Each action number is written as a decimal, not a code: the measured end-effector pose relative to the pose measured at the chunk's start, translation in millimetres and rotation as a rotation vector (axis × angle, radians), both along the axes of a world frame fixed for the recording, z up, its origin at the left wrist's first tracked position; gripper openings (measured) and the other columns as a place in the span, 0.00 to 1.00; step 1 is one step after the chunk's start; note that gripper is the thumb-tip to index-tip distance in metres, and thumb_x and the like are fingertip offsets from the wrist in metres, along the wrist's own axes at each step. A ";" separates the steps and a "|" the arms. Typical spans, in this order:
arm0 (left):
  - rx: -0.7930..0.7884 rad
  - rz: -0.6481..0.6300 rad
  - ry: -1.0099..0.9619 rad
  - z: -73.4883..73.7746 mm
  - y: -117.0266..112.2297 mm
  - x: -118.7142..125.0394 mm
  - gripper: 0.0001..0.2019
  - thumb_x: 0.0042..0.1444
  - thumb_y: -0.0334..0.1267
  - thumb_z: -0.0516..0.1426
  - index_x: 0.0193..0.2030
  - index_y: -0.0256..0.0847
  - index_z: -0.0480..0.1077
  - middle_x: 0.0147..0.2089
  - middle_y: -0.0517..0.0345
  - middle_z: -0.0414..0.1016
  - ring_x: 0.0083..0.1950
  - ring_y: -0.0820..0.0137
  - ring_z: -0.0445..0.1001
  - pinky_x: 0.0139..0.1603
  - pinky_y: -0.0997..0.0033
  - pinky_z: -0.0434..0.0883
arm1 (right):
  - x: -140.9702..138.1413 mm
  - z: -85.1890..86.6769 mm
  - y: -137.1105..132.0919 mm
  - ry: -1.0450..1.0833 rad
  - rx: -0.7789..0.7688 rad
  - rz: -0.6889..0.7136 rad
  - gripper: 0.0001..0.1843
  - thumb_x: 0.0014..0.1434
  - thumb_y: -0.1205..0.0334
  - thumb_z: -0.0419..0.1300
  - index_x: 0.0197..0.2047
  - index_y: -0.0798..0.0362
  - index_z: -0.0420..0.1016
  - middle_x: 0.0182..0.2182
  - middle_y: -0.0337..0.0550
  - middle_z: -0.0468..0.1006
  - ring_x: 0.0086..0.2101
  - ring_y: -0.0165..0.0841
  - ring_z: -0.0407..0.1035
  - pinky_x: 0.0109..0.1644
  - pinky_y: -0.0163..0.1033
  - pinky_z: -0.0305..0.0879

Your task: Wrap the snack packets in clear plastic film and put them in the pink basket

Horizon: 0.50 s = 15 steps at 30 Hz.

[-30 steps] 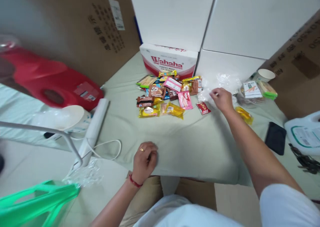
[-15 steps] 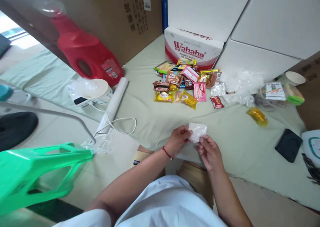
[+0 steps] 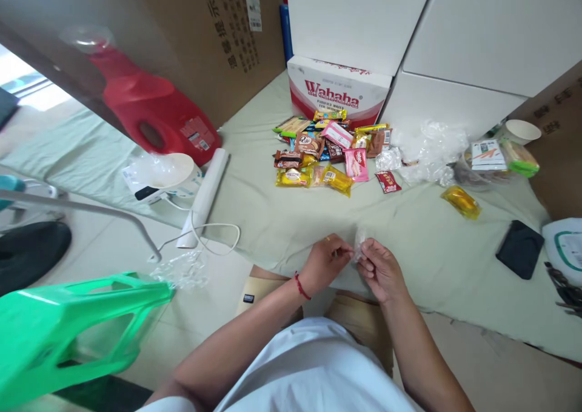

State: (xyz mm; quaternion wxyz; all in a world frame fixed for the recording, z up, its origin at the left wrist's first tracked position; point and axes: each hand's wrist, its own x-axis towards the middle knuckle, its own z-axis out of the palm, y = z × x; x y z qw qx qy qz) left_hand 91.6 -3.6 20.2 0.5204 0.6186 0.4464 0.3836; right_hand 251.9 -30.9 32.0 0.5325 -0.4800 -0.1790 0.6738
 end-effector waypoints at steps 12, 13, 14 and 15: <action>-0.501 0.231 -0.513 -9.5 1.2 -0.7 0.17 0.51 0.49 0.69 0.35 0.42 0.68 0.35 0.61 0.72 0.37 0.72 0.71 0.42 0.69 0.72 | 9.5 -19.7 -8.7 -0.186 0.020 -0.139 0.21 0.42 0.49 0.80 0.31 0.51 0.77 0.26 0.35 0.71 0.24 0.25 0.56 0.26 0.32 0.53; -0.575 0.241 -0.615 -9.2 2.5 -1.8 0.20 0.49 0.49 0.70 0.36 0.42 0.67 0.38 0.60 0.74 0.39 0.71 0.73 0.45 0.66 0.75 | 10.0 -19.2 -9.8 -0.156 0.007 -0.109 0.22 0.42 0.49 0.80 0.31 0.52 0.78 0.27 0.36 0.72 0.24 0.25 0.56 0.26 0.31 0.53; -0.634 0.241 -0.696 -8.9 3.5 -2.8 0.22 0.47 0.49 0.72 0.36 0.42 0.67 0.40 0.58 0.75 0.42 0.69 0.75 0.48 0.62 0.76 | 10.2 -18.4 -11.5 -0.149 -0.003 -0.078 0.22 0.42 0.48 0.79 0.31 0.52 0.78 0.28 0.37 0.72 0.25 0.25 0.56 0.26 0.32 0.53; -0.673 0.235 -0.746 -8.5 4.0 -3.7 0.23 0.45 0.49 0.73 0.36 0.41 0.66 0.42 0.57 0.76 0.43 0.68 0.76 0.49 0.60 0.77 | 10.4 -17.4 -13.8 -0.168 -0.002 -0.069 0.22 0.44 0.46 0.79 0.31 0.52 0.78 0.29 0.38 0.72 0.25 0.25 0.57 0.26 0.32 0.53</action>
